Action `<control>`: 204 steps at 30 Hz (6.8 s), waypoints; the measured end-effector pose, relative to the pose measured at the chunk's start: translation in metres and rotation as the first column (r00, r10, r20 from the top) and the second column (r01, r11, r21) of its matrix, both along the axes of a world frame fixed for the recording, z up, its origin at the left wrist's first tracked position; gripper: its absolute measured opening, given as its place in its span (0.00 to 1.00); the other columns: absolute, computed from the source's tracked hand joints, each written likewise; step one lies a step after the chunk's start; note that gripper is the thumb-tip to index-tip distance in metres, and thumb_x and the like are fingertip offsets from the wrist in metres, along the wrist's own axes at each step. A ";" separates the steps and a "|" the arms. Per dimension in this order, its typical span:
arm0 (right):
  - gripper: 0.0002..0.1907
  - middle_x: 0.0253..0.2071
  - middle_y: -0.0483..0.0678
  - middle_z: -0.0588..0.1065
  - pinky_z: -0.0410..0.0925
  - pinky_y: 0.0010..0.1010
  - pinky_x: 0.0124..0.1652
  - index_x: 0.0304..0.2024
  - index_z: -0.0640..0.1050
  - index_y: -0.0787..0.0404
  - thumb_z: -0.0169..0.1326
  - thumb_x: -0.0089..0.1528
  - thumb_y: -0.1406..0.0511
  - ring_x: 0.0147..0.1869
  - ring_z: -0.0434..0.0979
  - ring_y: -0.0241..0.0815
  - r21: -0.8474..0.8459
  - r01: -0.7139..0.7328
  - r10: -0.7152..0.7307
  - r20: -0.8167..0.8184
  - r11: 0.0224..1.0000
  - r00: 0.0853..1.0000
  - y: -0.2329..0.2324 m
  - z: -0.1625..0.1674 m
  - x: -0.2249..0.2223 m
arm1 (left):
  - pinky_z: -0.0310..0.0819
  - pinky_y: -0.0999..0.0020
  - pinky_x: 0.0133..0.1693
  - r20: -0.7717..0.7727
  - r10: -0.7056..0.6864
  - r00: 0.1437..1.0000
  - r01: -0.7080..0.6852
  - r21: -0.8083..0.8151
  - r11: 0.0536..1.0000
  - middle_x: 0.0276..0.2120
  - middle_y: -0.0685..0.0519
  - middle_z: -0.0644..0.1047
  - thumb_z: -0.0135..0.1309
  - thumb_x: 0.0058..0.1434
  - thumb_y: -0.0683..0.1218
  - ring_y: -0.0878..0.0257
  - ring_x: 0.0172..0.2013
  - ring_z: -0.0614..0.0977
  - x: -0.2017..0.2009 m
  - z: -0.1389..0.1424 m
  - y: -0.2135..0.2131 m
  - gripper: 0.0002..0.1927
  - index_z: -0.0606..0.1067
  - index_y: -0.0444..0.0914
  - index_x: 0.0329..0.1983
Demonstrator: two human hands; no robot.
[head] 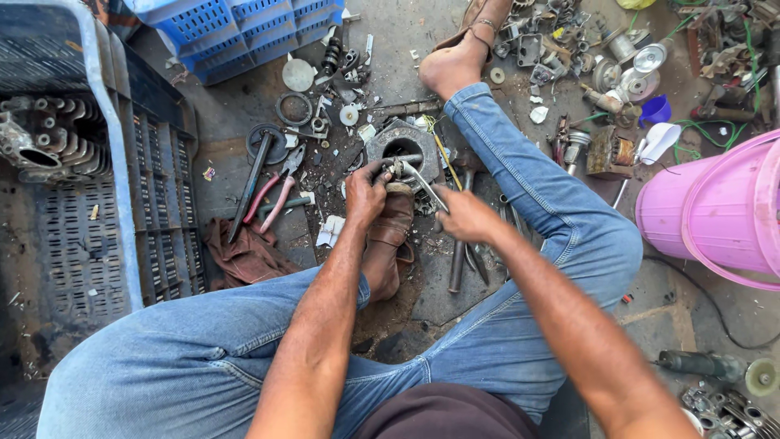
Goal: The person sits on the floor in a cluttered workshop and uses pliers and a wrench to manipulate and disassemble a small metal component. They repeatedly adjust the tool grip and apply force to the part, which is held in place by their foot.
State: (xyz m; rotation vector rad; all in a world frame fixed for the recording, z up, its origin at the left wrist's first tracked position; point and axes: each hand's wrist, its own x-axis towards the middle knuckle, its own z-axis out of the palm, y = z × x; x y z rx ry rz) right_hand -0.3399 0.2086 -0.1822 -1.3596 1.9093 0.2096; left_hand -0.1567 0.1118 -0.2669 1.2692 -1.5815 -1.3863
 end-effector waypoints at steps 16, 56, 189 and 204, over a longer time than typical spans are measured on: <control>0.10 0.32 0.55 0.85 0.75 0.41 0.40 0.26 0.86 0.66 0.61 0.52 0.64 0.37 0.86 0.50 0.494 -0.545 0.655 -0.068 0.677 0.752 -0.178 0.061 0.019 | 0.79 0.61 0.44 -0.059 0.044 0.997 -0.048 -0.063 0.997 0.40 0.42 0.84 0.58 0.60 0.39 0.51 0.40 0.87 0.008 0.012 -0.003 0.14 0.81 0.38 0.49; 0.30 0.29 0.60 0.79 0.75 0.49 0.35 0.61 0.71 0.70 0.54 0.54 0.71 0.35 0.82 0.60 -0.196 -0.450 0.365 -0.356 0.871 0.860 -0.012 -0.001 0.015 | 0.79 0.59 0.46 -0.010 0.128 0.992 -0.128 -0.012 0.992 0.39 0.40 0.84 0.58 0.60 0.41 0.49 0.41 0.87 -0.003 -0.008 -0.002 0.13 0.81 0.35 0.48; 0.31 0.31 0.51 0.77 0.71 0.37 0.32 0.69 0.67 0.61 0.57 0.64 0.62 0.29 0.77 0.41 -0.520 0.339 -0.253 0.230 0.784 0.940 0.063 -0.050 0.058 | 0.75 0.51 0.50 0.095 -0.054 0.994 0.053 0.017 0.998 0.47 0.36 0.80 0.51 0.65 0.43 0.42 0.48 0.83 -0.004 -0.001 0.006 0.26 0.69 0.45 0.68; 0.32 0.26 0.45 0.76 0.71 0.29 0.27 0.73 0.65 0.44 0.52 0.66 0.55 0.22 0.69 0.33 -0.145 0.591 -0.495 0.410 0.794 0.766 0.065 -0.038 0.045 | 0.78 0.50 0.49 0.196 -0.054 0.979 0.078 -0.118 0.990 0.51 0.36 0.80 0.54 0.66 0.50 0.41 0.48 0.83 -0.016 0.003 0.010 0.23 0.72 0.41 0.64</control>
